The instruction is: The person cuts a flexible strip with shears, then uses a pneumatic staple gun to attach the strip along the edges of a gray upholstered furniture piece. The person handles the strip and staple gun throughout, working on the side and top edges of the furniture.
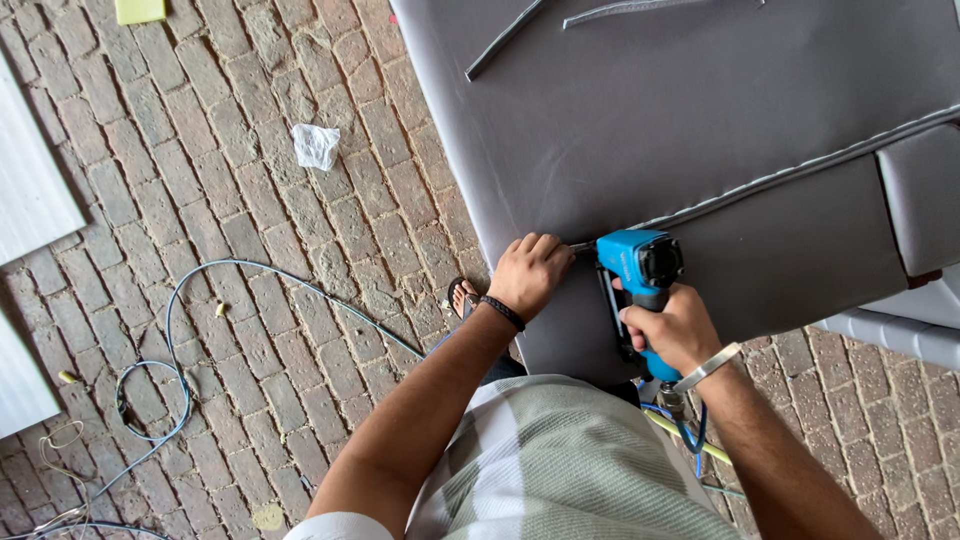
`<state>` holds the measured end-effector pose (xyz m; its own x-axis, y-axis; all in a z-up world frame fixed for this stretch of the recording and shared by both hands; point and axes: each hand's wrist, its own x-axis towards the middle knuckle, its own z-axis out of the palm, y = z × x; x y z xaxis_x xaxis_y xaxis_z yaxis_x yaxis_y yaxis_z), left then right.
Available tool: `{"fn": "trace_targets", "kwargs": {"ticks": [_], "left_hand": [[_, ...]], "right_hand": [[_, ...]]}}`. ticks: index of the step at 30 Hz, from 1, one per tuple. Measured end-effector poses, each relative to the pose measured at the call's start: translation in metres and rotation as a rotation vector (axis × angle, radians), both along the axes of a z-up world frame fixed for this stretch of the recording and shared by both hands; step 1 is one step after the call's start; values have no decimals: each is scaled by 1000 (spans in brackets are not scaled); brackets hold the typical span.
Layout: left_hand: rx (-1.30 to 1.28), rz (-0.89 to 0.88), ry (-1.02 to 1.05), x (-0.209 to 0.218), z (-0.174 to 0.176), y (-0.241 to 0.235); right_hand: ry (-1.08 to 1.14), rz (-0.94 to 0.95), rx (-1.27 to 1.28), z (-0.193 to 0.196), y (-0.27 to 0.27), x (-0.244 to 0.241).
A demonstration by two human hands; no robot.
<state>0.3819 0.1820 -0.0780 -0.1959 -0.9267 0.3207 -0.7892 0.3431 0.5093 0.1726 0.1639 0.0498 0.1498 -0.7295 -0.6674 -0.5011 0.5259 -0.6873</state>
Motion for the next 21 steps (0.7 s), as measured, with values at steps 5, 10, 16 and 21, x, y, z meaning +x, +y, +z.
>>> {"fn": "trace_targets", "kwargs": {"ticks": [5, 10, 16, 21], "left_hand": [[13, 21, -20, 0, 3, 2], [18, 28, -20, 3, 7, 7], [-1, 50, -22, 21, 6, 22], [8, 63, -47, 20, 1, 22]], "right_hand": [[84, 22, 8, -1, 6, 15], [175, 42, -3, 0, 8, 22], [78, 52, 19, 3, 8, 24], [134, 107, 59, 3, 9, 34]]}}
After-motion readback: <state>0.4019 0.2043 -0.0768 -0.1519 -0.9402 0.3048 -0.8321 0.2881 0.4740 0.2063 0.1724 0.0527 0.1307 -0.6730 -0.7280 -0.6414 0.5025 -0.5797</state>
